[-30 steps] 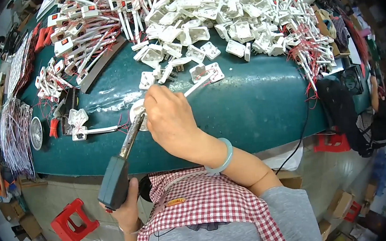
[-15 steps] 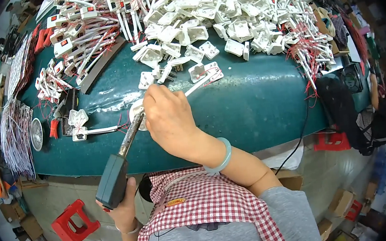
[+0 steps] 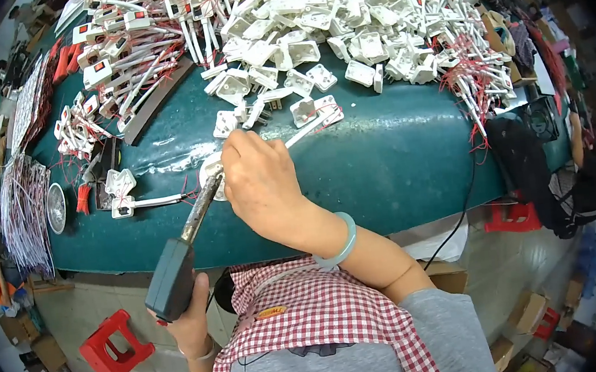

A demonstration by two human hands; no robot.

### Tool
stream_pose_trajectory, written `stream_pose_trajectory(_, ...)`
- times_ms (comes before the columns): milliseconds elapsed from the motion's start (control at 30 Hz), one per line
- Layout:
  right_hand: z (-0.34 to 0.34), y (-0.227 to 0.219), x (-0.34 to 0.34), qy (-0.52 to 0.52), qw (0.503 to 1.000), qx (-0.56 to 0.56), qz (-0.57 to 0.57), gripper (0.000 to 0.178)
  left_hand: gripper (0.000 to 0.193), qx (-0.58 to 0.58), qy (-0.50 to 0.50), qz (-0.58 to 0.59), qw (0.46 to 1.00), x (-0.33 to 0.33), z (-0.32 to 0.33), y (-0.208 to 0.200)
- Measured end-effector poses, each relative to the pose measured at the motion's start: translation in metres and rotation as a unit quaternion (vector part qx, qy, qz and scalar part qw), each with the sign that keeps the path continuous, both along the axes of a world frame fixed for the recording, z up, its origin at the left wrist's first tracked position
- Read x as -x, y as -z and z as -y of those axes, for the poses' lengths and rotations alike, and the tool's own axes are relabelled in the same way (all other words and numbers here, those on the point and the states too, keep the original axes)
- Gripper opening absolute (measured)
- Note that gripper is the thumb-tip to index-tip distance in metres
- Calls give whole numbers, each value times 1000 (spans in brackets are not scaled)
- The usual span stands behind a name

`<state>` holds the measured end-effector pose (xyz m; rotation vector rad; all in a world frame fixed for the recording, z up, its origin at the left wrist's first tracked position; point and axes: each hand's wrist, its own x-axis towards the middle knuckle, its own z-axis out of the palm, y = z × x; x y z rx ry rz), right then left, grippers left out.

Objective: Soldering wires onto small white plastic electrical components at an assembly line station.

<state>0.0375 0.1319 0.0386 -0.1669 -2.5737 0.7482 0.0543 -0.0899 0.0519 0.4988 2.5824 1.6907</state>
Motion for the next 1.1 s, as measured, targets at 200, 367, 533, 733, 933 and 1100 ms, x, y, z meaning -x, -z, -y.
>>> stream_pose_trajectory(200, 0, -1, -1, 0, 1000, 3, 4, 22, 16, 13, 14, -1, 1000, 3, 0, -2)
stream_pose_trajectory(367, 0, 0, -1, 2, 1000, 2, 6, 21, 17, 1, 15, 8, 1000, 2, -3, -5)
stream_pose_trajectory(533, 0, -1, 0, 5, 1000, -8, 5, 19, 20, -5, -21, 30, 999, -3, 8, 4)
stream_pose_trajectory(733, 0, -2, 1, 8, 1000, -14, 0, 17, 34, -55, -46, 51, 996, -12, 24, 20)
stream_pose_trajectory(933, 0, 0, 1, 12, 1000, -10, -9, 16, 36, -62, -33, 21, 997, -9, 16, 19)
stream_pose_trajectory(1100, -2, 0, 1, 18, 1000, -10, -4, 17, 36, -53, -42, -9, 998, 0, 4, 29)
